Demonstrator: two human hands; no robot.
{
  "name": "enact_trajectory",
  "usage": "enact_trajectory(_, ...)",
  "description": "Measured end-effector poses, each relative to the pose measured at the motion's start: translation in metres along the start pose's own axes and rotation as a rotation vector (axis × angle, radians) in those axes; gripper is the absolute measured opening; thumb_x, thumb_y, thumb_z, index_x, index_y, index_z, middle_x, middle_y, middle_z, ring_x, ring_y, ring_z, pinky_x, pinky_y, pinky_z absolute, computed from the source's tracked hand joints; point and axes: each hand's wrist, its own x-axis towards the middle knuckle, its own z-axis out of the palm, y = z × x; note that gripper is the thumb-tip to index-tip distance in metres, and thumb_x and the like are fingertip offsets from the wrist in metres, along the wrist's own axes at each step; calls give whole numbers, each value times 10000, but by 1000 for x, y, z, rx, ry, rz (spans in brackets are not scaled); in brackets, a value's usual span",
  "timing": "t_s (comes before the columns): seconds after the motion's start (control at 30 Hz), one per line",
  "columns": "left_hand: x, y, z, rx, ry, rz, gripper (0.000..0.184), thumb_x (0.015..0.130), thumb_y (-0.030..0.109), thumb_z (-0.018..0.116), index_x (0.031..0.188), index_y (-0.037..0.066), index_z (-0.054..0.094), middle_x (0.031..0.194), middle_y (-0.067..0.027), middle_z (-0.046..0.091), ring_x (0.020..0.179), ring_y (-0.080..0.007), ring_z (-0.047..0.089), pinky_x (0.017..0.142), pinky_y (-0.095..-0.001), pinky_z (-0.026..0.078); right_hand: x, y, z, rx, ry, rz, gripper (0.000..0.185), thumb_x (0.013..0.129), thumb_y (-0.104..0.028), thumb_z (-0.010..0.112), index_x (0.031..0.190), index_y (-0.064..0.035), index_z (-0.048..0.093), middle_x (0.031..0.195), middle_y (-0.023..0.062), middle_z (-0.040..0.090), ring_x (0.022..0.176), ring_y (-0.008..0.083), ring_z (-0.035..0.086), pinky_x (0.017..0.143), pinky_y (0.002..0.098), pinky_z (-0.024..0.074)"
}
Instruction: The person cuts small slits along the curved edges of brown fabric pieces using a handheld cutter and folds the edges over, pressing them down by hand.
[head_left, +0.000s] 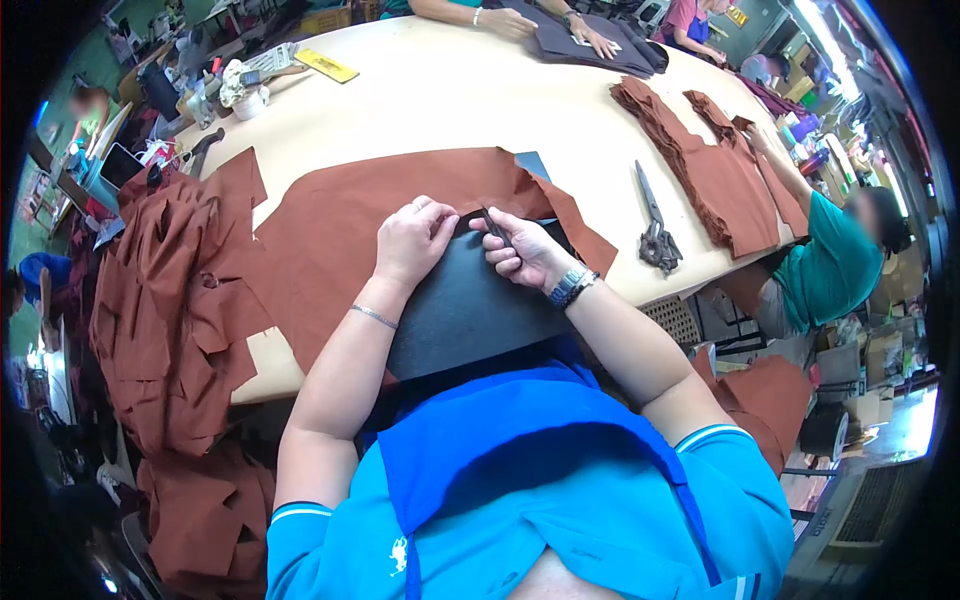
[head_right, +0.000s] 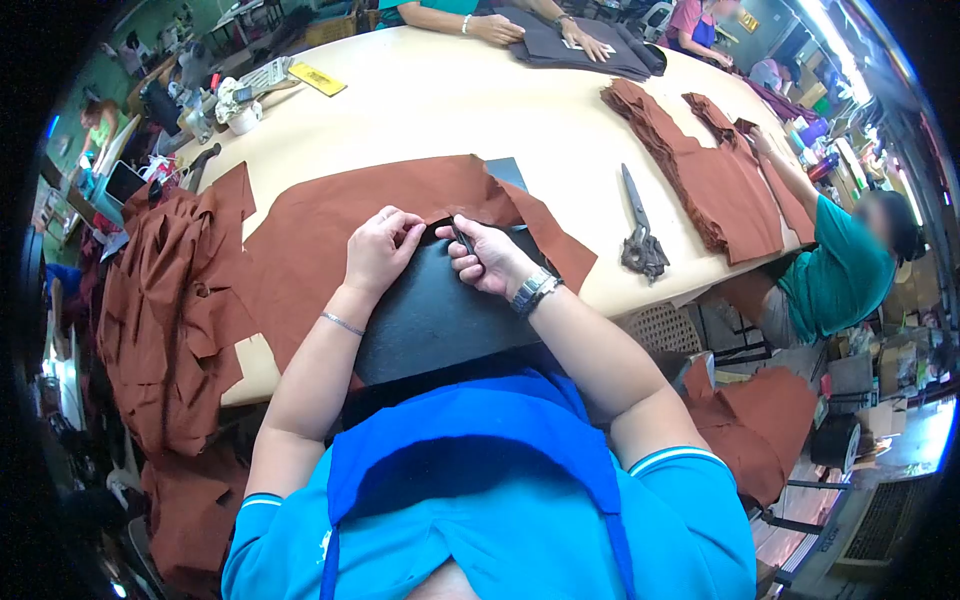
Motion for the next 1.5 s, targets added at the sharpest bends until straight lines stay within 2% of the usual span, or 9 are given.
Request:
enact_trajectory(0.43, -1, 1, 0, 11, -19, 1, 107, 883, 218, 698, 860, 114, 712, 815, -25, 651, 728, -212, 663, 660, -359, 543, 5, 2, -3, -34, -18, -13, 355, 1081, -403, 395, 1144, -78, 522, 685, -43, 425, 504, 32, 325, 397, 171, 271)
enact_trajectory(0.73, 15, -16, -59, -193, -464, -71, 241, 972, 173, 587, 1140, 28, 683, 1110, -150, 672, 1031, -307, 658, 926, -360, 517, -60, -76, -72, -864, 618, -805, 353, 1053, -384, 495, 1135, -82, 658, 625, -81, 392, 517, 21, 366, 442, 218, 335)
enact_trajectory(0.83, 12, -33, -109, 149, -676, 94, 498, 925, 413, 631, 1330, 125, 597, 1362, -147, 560, 1278, -332, 521, 1064, -480, 428, -65, -118, -141, -1200, 858, -393, 434, 982, -398, 587, 1190, -19, 633, 783, 62, 627, 705, 170, 608, 629, 323, 494)
enact_trajectory(0.97, -17, -70, -118, 406, -723, 103, 884, 805, 727, 603, 1508, 223, 424, 1633, -113, 253, 1511, -336, 206, 1177, -641, 184, -48, -107, -179, -1722, 1146, -1131, 431, 936, -345, 644, 1220, -20, 627, 1143, 243, 660, 1118, 376, 609, 987, 454, 467)
enact_trajectory(1.07, -12, -78, -89, 519, -393, -319, 885, 833, 734, 564, 1524, 208, 395, 1636, -152, 229, 1521, -335, 172, 1176, -661, 117, -55, -85, -84, -1551, 834, -1421, 449, 928, -361, 655, 1234, -34, 629, 1141, 222, 669, 1090, 365, 623, 963, 445, 481)
enact_trajectory(1.2, 20, -115, -38, 164, 417, -807, 900, 885, 713, 521, 1567, 174, 284, 1649, -220, 107, 1534, -377, 61, 1158, -687, 58, -39, 4, 7, -1746, 364, -1199, 575, 904, -478, 654, 1271, -40, 605, 1177, 182, 667, 1111, 345, 621, 950, 415, 484)
enact_trajectory(1.3, 22, -94, -36, -15, 324, -701, 894, 893, 696, 534, 1568, 168, 279, 1653, -211, 91, 1532, -383, 59, 1164, -674, 77, -29, 46, 8, -1970, 376, -1186, 623, 907, -386, 648, 1396, -36, 486, 1253, 182, 624, 1202, 349, 569, 926, 435, 499)
enact_trajectory(1.4, -3, -72, -82, 344, -285, -329, 901, 888, 682, 558, 1568, 159, 282, 1645, -221, 120, 1527, -390, 80, 1174, -650, 102, -38, 25, 5, -1970, 434, -778, 559, 889, -262, 642, 1376, -30, 499, 1202, 200, 631, 1150, 373, 586, 910, 455, 503)
enact_trajectory(1.5, -35, -63, -97, 539, -465, -284, 903, 883, 678, 565, 1564, 151, 293, 1631, -234, 164, 1516, -405, 130, 1179, -630, 138, -18, -1, -55, -1652, 371, -1150, 504, 853, -132, 629, 1337, -51, 511, 1097, 236, 648, 1042, 413, 618, 910, 479, 517)
